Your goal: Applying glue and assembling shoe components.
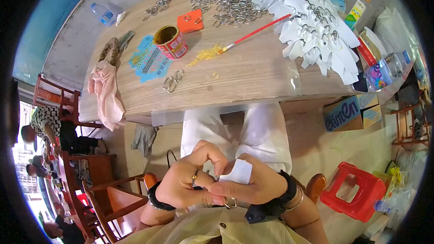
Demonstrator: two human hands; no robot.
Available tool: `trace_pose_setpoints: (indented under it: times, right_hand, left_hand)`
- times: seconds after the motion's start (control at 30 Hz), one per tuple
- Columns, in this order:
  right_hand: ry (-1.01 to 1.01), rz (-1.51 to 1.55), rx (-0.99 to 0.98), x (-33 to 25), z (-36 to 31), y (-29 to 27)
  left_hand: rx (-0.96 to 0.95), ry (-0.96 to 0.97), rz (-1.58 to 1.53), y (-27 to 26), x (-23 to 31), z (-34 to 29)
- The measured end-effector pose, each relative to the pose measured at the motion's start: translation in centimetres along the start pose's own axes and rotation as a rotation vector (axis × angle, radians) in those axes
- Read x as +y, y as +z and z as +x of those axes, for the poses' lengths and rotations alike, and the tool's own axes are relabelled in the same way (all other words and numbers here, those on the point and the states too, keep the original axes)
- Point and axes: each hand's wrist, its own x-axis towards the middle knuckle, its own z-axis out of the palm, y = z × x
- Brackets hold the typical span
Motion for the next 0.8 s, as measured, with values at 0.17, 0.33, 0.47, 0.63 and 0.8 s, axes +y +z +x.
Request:
trace_pose_setpoints:
  times: [0.17,0.33,0.47,0.63,0.8]
  right_hand:
    - [0.057,0.308,0.074,0.9,0.0,0.7]
    - [0.075,0.259,0.000,1.1,-0.1,-0.5]
    - [-0.075,0.154,-0.021,0.6,0.8,-0.2]
    - [0.015,0.130,0.032,0.3,1.1,0.1]
    - [0.027,0.263,0.008,0.0,1.0,0.7]
  left_hand:
    - [0.060,-0.018,-0.054,0.0,-0.1,0.0]
    - [0.079,-0.030,-0.010,-0.4,0.0,-0.1]
    - [0.111,-0.051,0.069,-0.8,0.6,-0.2]
    - [0.143,-0.052,0.087,-1.1,0.7,-0.5]
    - [0.176,-0.081,-0.147,-0.3,-0.1,-1.1]
